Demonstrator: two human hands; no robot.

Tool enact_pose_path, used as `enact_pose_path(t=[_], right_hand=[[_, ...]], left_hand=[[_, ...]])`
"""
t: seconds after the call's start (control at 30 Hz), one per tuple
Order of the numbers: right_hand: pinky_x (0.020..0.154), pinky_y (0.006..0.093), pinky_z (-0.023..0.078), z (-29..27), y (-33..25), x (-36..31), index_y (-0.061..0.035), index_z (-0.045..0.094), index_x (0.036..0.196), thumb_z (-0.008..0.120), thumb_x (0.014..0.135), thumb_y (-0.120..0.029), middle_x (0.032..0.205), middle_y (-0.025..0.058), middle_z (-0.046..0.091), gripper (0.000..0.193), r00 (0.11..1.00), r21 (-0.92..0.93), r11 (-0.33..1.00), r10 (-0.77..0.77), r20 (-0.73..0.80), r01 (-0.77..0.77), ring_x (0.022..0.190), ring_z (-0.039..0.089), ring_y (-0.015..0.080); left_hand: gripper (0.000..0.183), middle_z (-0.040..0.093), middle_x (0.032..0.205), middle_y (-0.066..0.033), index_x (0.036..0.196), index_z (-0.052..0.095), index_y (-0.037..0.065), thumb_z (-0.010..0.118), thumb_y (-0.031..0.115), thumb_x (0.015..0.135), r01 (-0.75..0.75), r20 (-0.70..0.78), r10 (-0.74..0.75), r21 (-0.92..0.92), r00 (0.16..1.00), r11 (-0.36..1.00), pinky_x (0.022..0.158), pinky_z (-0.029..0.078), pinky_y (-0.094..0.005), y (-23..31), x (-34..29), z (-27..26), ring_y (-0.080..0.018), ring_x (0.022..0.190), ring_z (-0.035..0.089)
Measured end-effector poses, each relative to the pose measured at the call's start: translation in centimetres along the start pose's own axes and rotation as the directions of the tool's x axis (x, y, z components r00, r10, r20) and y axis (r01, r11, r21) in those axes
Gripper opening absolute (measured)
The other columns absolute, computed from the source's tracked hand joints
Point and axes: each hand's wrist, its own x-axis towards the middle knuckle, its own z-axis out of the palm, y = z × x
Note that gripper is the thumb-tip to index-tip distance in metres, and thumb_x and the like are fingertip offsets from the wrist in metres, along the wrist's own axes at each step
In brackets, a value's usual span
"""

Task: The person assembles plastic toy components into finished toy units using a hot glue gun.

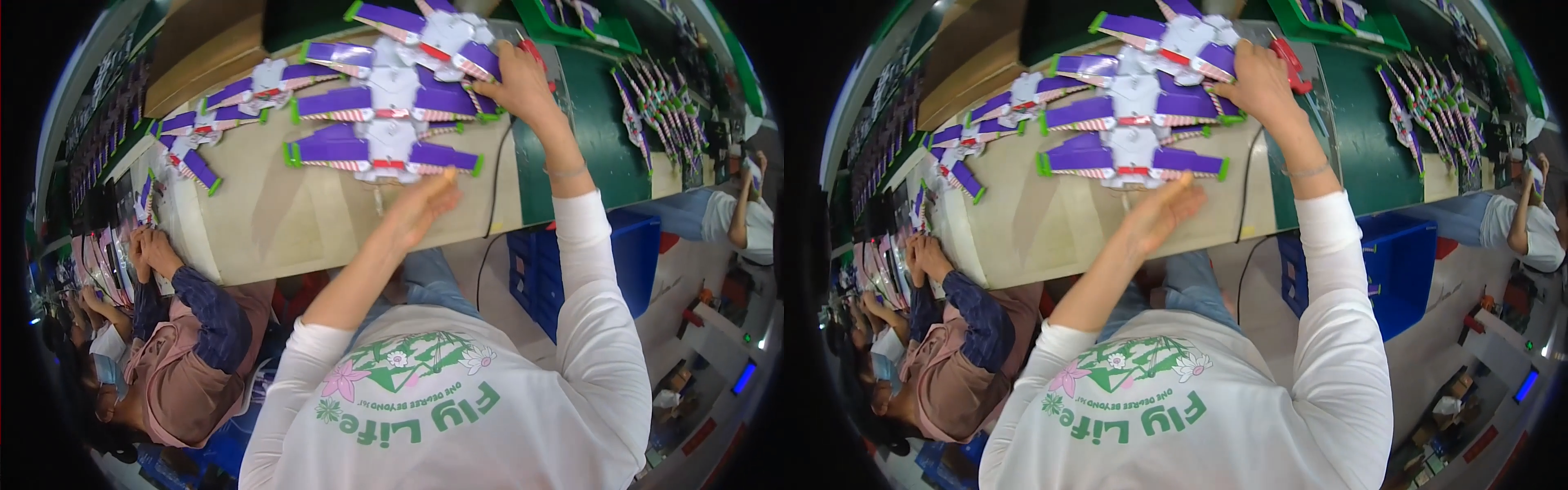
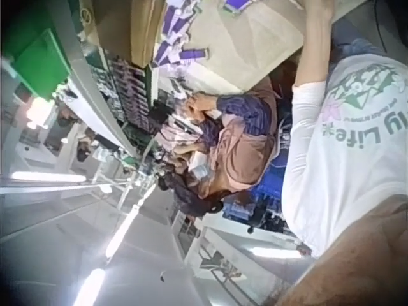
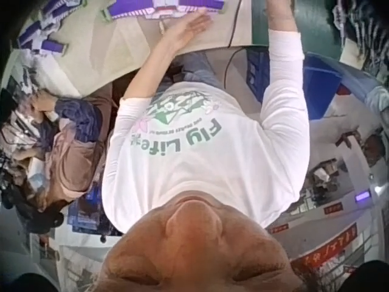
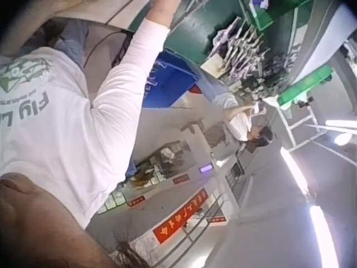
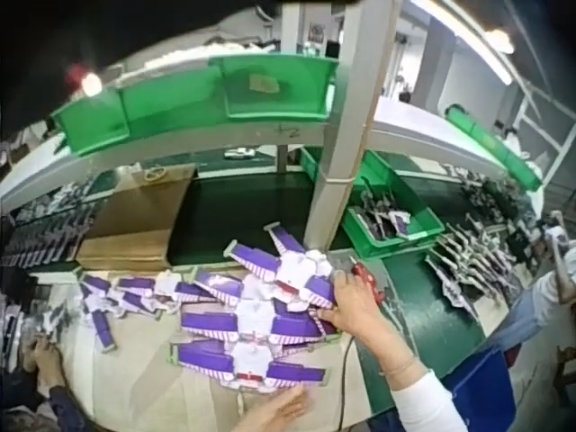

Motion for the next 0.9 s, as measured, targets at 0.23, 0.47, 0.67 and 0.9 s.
enact_pose_path(t=[0.23,0.47,0.67,0.9], right_hand=[[0.069,0.0430,0.045,-1.7,-12.3,-7.1,-0.0024,0.057,0.099,0.072,0.082,-0.017,0.092,0.0184,0.059,0.026,0.949,0.260,0.945,-0.119,-0.292,0.198,0.082,0.057,0.0367],[0.095,0.0472,0.042,3.8,-8.8,-11.9,0.0070,0.043,0.128,0.077,0.074,-0.027,0.115,0.0262,0.050,0.072,0.937,0.229,0.938,-0.302,0.176,0.259,0.107,0.049,0.0430],[0.070,0.0463,0.050,7.3,-6.9,-13.2,0.0111,0.045,0.120,0.081,0.070,-0.019,0.099,0.0263,0.058,0.069,0.936,0.370,0.886,-0.338,0.100,0.280,0.080,0.060,0.0407],[0.057,0.0365,0.047,8.9,-7.4,-13.5,0.0039,0.050,0.105,0.089,0.064,-0.029,0.083,0.0161,0.060,0.065,0.960,0.411,0.884,-0.274,0.066,0.223,0.063,0.059,0.0295]], left_hand=[[0.038,0.063,0.114,-0.0030,0.117,0.061,0.005,0.057,0.038,0.096,-0.099,0.359,-0.073,0.437,0.930,0.894,0.089,0.045,-0.0274,-2.4,-7.7,-7.9,-0.0131,0.101,0.058],[0.035,0.064,0.104,-0.0046,0.122,0.058,0.006,0.054,0.032,0.098,-0.126,0.172,-0.049,0.862,0.984,0.492,0.084,0.047,-0.0349,-22.2,-1.4,-31.9,-0.0163,0.093,0.056],[0.055,0.049,0.136,-0.0185,0.132,0.051,0.011,0.050,0.050,0.093,-0.130,0.090,0.250,0.981,0.964,0.145,0.109,0.032,-0.0436,-27.7,12.1,-36.8,-0.0332,0.129,0.042],[0.059,0.044,0.141,-0.0176,0.136,0.047,0.013,0.047,0.054,0.093,-0.206,0.177,0.141,0.952,0.974,0.225,0.110,0.030,-0.0427,-16.3,11.5,-59.8,-0.0328,0.132,0.038]])
